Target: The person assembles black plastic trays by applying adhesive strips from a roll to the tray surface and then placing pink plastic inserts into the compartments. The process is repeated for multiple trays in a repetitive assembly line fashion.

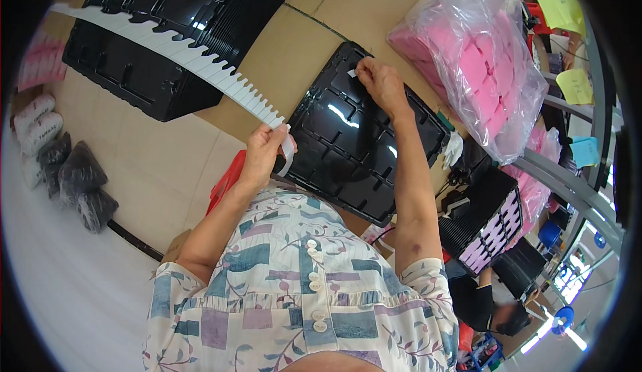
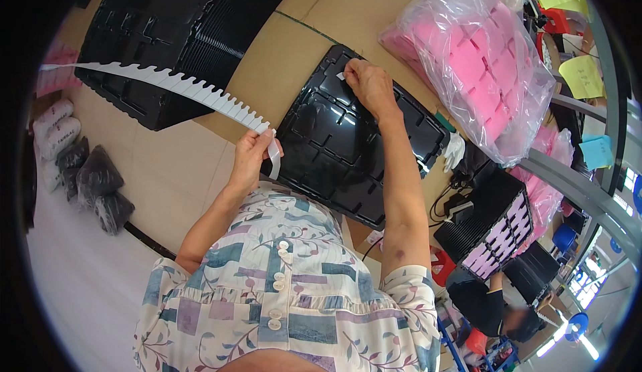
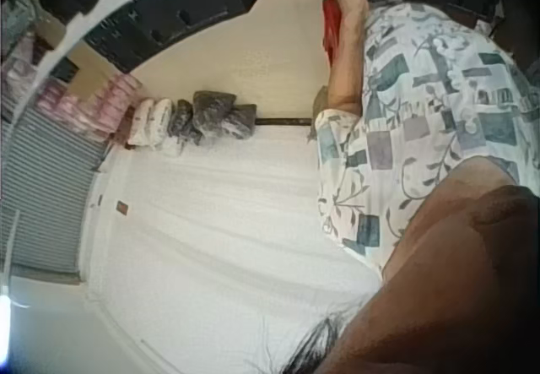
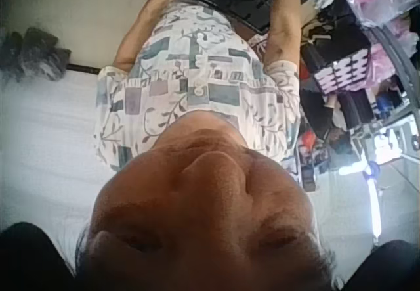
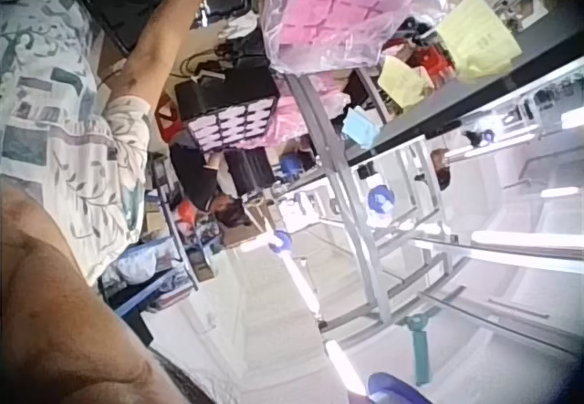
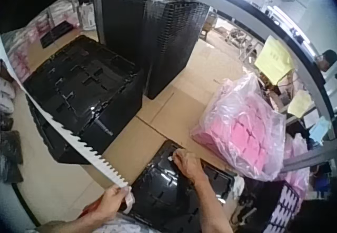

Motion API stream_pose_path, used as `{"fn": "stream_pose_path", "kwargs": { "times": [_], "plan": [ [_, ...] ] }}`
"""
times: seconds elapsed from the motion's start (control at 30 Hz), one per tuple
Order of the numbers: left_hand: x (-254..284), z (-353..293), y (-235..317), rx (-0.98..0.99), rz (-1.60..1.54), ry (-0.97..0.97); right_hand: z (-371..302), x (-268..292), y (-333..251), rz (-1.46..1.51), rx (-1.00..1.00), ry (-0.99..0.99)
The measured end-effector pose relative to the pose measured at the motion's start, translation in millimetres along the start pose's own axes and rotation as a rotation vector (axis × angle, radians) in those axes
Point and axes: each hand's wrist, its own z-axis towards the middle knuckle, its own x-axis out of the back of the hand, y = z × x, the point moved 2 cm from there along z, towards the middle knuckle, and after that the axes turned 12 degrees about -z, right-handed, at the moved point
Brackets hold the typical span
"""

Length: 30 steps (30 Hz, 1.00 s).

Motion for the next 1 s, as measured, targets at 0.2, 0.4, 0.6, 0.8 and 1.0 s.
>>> {"fn": "stream_pose_path", "kwargs": {
  "times": [0.2,0.4,0.6,0.8,1.0],
  "plan": [
    [10,7,-10,-0.016,0.05,0.02,-4,-18,-1,-0.178,-0.038,0.096],
    [4,4,-8,-0.027,0.04,0.074,-3,-9,-5,-0.086,-0.159,-0.04],
    [8,5,-13,0.0,0.037,0.107,1,-19,-3,-0.189,-0.077,0.029],
    [4,7,-9,0.029,0.08,0.111,4,-34,-14,-0.382,-0.028,0.041],
    [1,8,-11,0.026,0.049,0.084,-18,-31,-12,-0.002,0.117,0.088]
  ]
}}
